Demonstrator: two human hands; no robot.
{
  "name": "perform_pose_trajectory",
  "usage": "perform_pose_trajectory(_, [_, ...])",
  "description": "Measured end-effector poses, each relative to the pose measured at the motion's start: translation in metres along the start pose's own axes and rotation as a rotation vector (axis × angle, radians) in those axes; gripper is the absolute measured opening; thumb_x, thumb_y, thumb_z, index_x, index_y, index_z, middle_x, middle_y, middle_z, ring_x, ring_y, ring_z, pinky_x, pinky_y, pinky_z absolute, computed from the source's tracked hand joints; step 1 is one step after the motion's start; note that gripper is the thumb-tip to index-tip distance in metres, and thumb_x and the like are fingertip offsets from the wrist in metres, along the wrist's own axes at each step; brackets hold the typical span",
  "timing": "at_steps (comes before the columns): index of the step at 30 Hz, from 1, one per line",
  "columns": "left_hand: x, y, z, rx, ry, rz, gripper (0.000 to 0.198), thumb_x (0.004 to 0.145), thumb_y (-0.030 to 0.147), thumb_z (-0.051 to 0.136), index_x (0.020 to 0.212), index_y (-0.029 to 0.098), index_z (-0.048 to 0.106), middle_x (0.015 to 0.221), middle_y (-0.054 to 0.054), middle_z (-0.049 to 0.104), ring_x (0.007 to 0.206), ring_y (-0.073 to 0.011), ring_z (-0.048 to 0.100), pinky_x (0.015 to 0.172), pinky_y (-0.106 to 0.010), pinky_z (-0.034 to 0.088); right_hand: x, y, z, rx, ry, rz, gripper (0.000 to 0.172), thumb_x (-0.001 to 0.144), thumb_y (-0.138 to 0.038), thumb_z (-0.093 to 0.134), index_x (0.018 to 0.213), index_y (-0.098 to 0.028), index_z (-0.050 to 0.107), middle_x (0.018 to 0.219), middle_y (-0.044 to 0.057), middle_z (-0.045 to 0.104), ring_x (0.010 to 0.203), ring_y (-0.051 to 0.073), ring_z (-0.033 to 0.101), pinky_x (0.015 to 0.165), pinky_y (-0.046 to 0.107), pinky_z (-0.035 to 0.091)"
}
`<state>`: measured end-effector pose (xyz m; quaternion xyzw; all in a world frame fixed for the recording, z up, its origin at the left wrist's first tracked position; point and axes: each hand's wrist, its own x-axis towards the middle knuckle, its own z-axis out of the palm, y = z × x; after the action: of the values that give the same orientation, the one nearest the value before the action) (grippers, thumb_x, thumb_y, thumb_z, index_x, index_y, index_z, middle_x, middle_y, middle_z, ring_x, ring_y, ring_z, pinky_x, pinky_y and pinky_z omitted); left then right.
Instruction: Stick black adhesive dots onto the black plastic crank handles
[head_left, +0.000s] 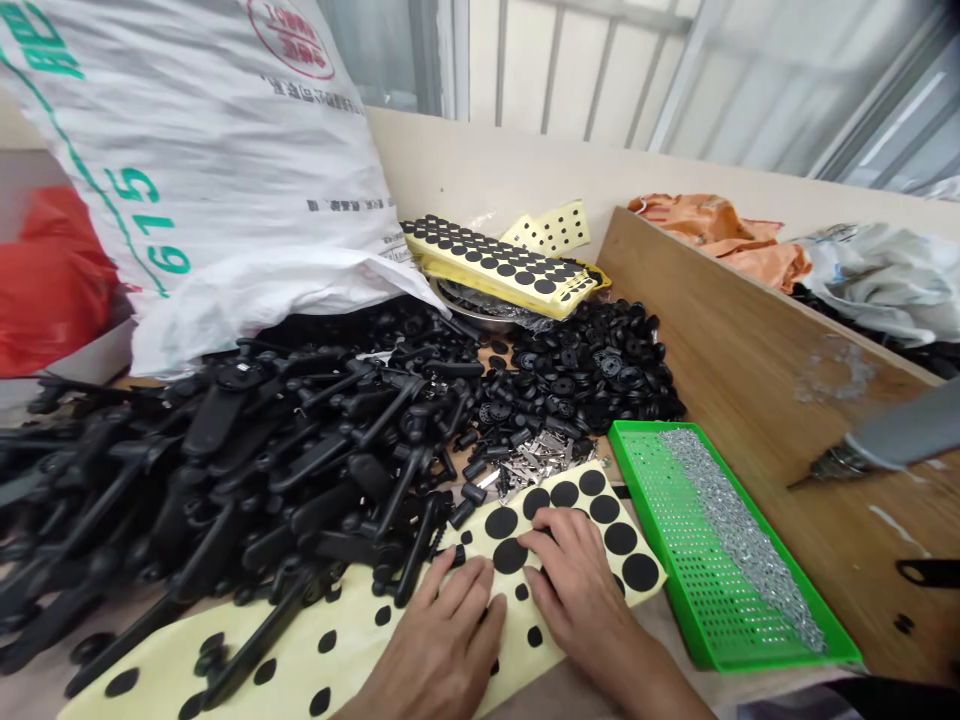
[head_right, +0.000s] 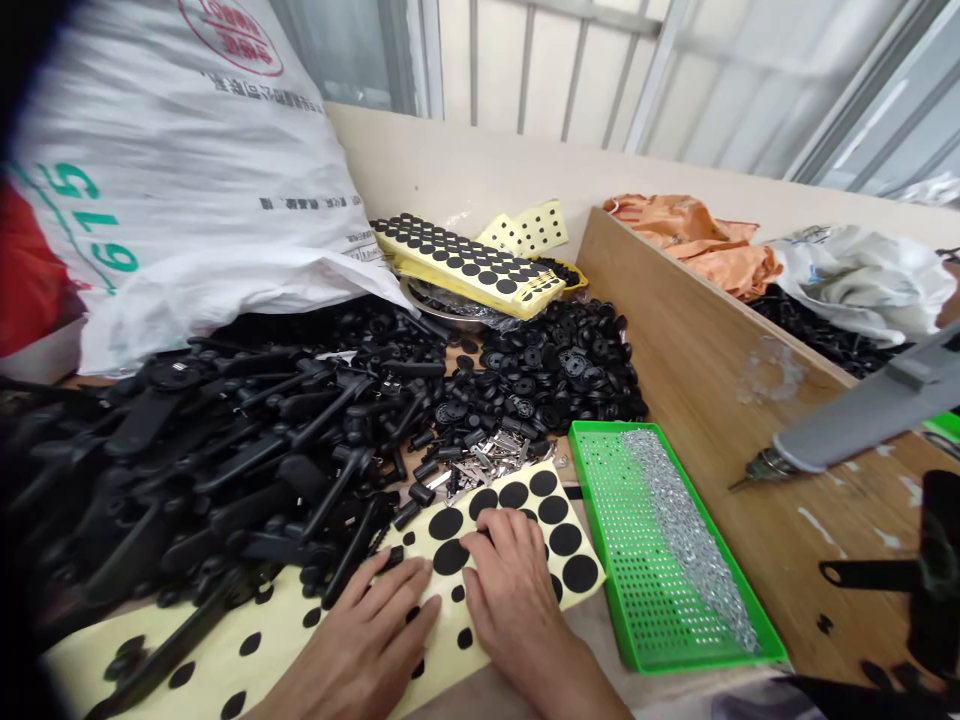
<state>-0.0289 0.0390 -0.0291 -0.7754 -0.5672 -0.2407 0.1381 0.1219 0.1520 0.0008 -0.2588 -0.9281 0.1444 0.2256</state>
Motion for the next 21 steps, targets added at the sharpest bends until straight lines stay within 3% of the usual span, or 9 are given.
perform_pose_trajectory(3, [-0.002,0.003,0.000,-0.009,0.042,-0.026,0.020,0.089,0.016,0.044,0.095,0.015,0.064,0.103,-0.011,0.066,0.106,-0.0256,0.056,0.094,-0.041,0.042,0.003,-0.003,0.002,-0.026,0.010,0.031,0.020,0.082,-0.008,0.046,0.095,-0.018,0.057,0.101,0.008,0.055,0.092,0.023,0.048,0.081,0.039,0.040])
perform_pose_trajectory(5, [0.002,0.003,-0.003,-0.022,0.002,-0.018,0.022,0.088,0.015,0.043,0.100,0.015,0.063,0.103,-0.011,0.064,0.104,-0.0256,0.055,0.087,-0.037,0.046,0.004,-0.004,0.003,-0.017,0.013,0.036,0.019,0.080,-0.007,0.046,0.092,-0.018,0.056,0.099,0.007,0.055,0.091,0.022,0.049,0.080,0.038,0.040])
perform_pose_trajectory(9, [0.019,0.003,-0.006,0.001,-0.125,-0.076,0.029,0.084,0.012,0.045,0.111,0.012,0.057,0.097,-0.010,0.063,0.091,-0.0251,0.057,0.076,-0.038,0.048,0.003,-0.002,0.005,0.054,0.033,0.032,0.022,0.080,-0.005,0.045,0.093,-0.019,0.055,0.101,0.007,0.054,0.094,0.022,0.048,0.080,0.038,0.040])
perform_pose_trajectory(12, [0.032,0.006,-0.005,0.057,-0.217,-0.164,0.026,0.081,0.013,0.049,0.105,0.014,0.058,0.088,-0.007,0.063,0.080,-0.0244,0.056,0.066,-0.038,0.046,0.001,-0.001,0.005,0.097,0.026,0.026,0.023,0.081,-0.003,0.043,0.094,-0.020,0.054,0.103,0.007,0.054,0.095,0.023,0.048,0.082,0.039,0.041])
perform_pose_trajectory(16, [0.036,0.008,-0.005,0.090,-0.230,-0.195,0.022,0.082,0.017,0.051,0.103,0.016,0.060,0.088,-0.005,0.063,0.082,-0.0240,0.055,0.068,-0.039,0.041,0.001,-0.001,0.007,0.035,0.052,0.043,0.025,0.081,-0.003,0.044,0.099,-0.018,0.054,0.108,0.010,0.053,0.099,0.025,0.048,0.084,0.041,0.043])
perform_pose_trajectory(21, [0.032,0.007,-0.007,0.097,-0.204,-0.239,0.024,0.080,0.024,0.058,0.104,0.019,0.061,0.090,-0.003,0.064,0.086,-0.0234,0.055,0.075,-0.040,0.037,0.005,-0.003,0.011,0.017,0.062,0.044,0.018,0.081,-0.003,0.045,0.081,-0.018,0.053,0.103,0.010,0.053,0.094,0.025,0.048,0.079,0.041,0.044])
